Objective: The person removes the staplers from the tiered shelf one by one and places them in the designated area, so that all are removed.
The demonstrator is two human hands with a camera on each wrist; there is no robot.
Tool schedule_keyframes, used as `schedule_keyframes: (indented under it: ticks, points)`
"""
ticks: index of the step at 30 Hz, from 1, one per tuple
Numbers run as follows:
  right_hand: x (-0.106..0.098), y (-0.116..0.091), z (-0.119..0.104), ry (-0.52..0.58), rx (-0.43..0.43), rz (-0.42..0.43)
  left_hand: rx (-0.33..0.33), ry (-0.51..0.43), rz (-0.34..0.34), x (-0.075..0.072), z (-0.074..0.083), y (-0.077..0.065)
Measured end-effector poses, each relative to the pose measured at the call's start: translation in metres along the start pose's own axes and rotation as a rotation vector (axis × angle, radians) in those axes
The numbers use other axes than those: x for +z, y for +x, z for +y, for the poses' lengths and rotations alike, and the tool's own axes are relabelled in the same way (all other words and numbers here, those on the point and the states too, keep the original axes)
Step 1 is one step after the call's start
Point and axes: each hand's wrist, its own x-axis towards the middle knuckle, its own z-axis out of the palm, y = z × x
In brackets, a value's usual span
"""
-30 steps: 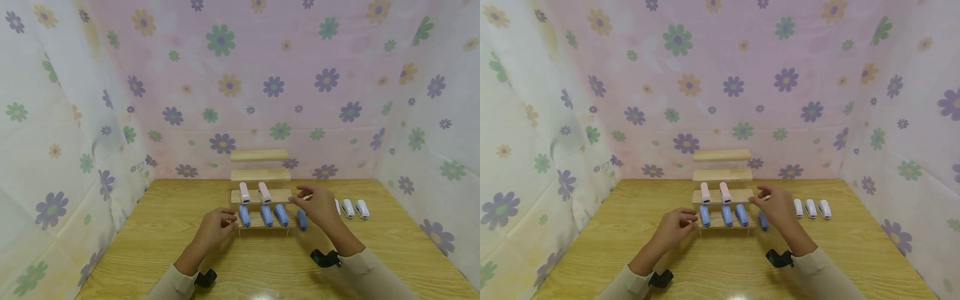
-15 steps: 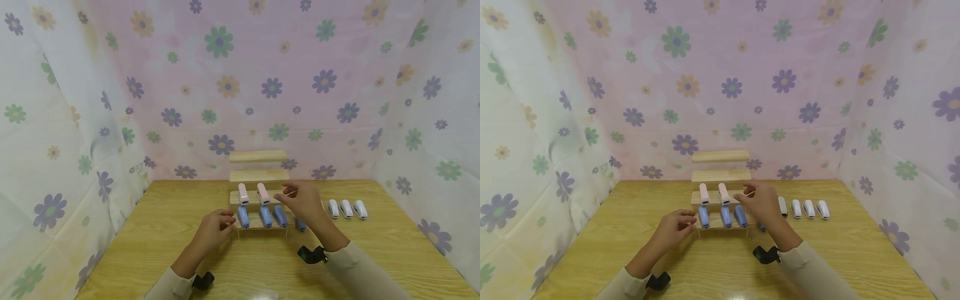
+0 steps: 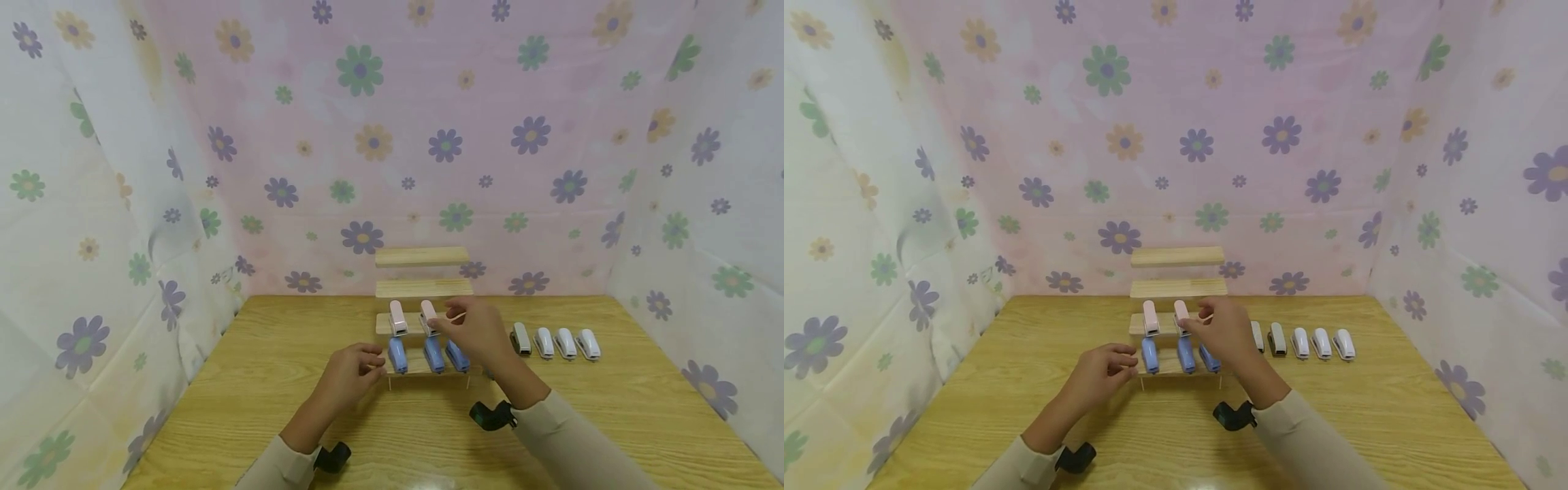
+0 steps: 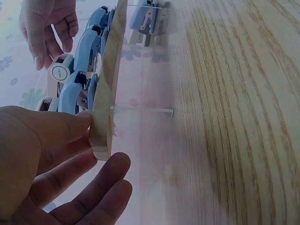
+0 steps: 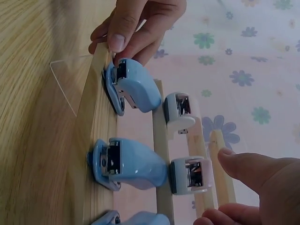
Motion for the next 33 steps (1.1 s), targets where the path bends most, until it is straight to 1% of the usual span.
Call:
schedule_keyframes:
  ticks: [7, 13, 18, 26, 33]
  points:
    - [0.005, 0.001, -0.009, 0.006, 0.01, 0.002, -0.002, 0.024, 0.013, 0.002, -0.001, 0.002]
    - [0.01, 0.002, -0.009, -0.004, 0.029, -0.012, -0.01, 0.026, 0.017, 0.002, -0.001, 0.003]
    - [0.013, 0.002, -0.011, -0.02, 0.025, -0.034, -0.016, 0.036, 0.018, 0.001, -0.001, 0.002]
    - [0.016, 0.003, -0.012, -0.055, 0.03, -0.027, -0.009, 0.062, 0.025, 0.0, 0.0, 0.0]
    - [0.016, 0.003, -0.014, -0.021, 0.043, -0.013, -0.004, 0.06, 0.029, 0.0, 0.001, -0.001]
